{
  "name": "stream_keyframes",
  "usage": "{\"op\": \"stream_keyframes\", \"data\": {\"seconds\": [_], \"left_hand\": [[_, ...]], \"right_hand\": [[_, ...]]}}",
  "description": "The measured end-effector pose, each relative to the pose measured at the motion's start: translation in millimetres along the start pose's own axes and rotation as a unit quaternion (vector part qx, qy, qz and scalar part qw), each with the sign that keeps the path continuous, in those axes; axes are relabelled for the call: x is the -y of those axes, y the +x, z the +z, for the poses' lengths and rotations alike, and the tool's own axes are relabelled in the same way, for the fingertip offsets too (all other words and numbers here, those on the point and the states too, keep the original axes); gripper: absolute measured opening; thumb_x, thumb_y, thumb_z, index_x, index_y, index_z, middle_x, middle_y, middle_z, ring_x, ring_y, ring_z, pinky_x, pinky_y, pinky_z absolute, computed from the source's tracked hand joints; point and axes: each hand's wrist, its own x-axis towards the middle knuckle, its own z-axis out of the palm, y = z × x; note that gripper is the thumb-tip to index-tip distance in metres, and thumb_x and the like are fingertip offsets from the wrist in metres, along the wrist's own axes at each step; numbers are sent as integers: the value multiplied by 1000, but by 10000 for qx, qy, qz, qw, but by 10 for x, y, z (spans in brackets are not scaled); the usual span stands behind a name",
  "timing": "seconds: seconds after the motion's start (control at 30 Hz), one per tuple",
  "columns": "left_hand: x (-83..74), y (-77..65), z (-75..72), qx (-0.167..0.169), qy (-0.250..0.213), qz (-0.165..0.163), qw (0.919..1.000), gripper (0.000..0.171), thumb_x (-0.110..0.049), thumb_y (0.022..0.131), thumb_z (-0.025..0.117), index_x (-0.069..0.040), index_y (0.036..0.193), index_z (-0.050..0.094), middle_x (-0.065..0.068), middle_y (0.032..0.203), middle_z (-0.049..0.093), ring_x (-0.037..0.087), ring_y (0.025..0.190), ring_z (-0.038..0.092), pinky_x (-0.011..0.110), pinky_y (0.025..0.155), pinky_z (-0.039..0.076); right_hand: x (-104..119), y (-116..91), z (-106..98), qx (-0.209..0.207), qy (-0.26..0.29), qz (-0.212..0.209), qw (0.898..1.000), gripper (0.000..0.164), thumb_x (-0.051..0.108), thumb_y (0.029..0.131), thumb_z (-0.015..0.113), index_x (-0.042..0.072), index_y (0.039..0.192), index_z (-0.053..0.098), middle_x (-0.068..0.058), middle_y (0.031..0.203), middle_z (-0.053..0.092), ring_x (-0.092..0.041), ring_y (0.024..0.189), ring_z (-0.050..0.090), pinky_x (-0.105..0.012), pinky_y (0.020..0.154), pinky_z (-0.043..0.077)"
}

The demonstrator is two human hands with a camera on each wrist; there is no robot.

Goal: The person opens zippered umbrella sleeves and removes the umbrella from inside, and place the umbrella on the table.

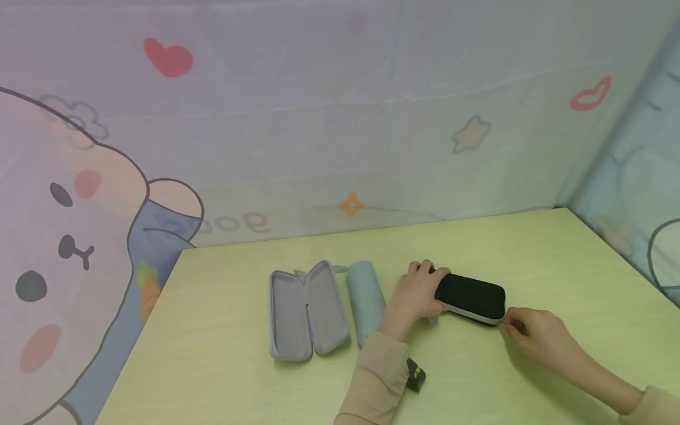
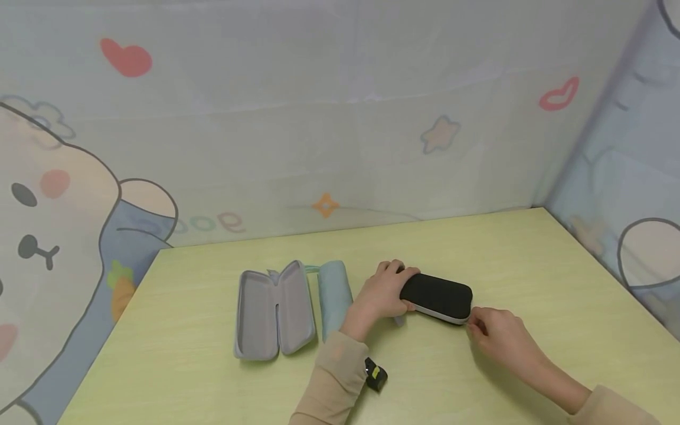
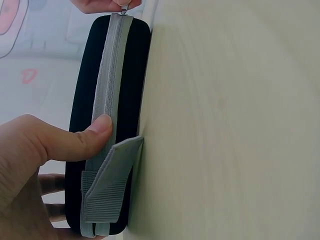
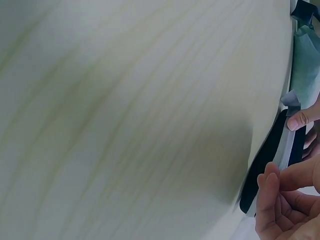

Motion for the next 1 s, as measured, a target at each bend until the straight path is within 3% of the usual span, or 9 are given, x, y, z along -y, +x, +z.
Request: {"op": "stream_keyframes", "data": {"seconds": [0.3, 1.0], "left_hand": [[-10, -13, -18, 25, -93, -6, 10000, 65, -46, 84, 70, -36, 143, 43, -3, 140, 47, 21, 133, 41, 32, 90, 50], [-5, -14, -15, -24, -88, -23, 10000, 66, -47, 83, 71, -36, 142, 43, -4, 139, 47, 20, 132, 41, 31, 90, 50]], "right_hand": [[23, -24, 42, -177, -43, -92, 9998, 18, -1, 77, 70, 15, 72, 64, 13, 60, 55, 6, 55, 37, -18, 50, 34], [103, -8, 31, -2, 11, 56, 10000, 13, 1, 80, 68, 12, 73, 65, 11, 57, 53, 5, 50, 37, -18, 47, 34]]}}
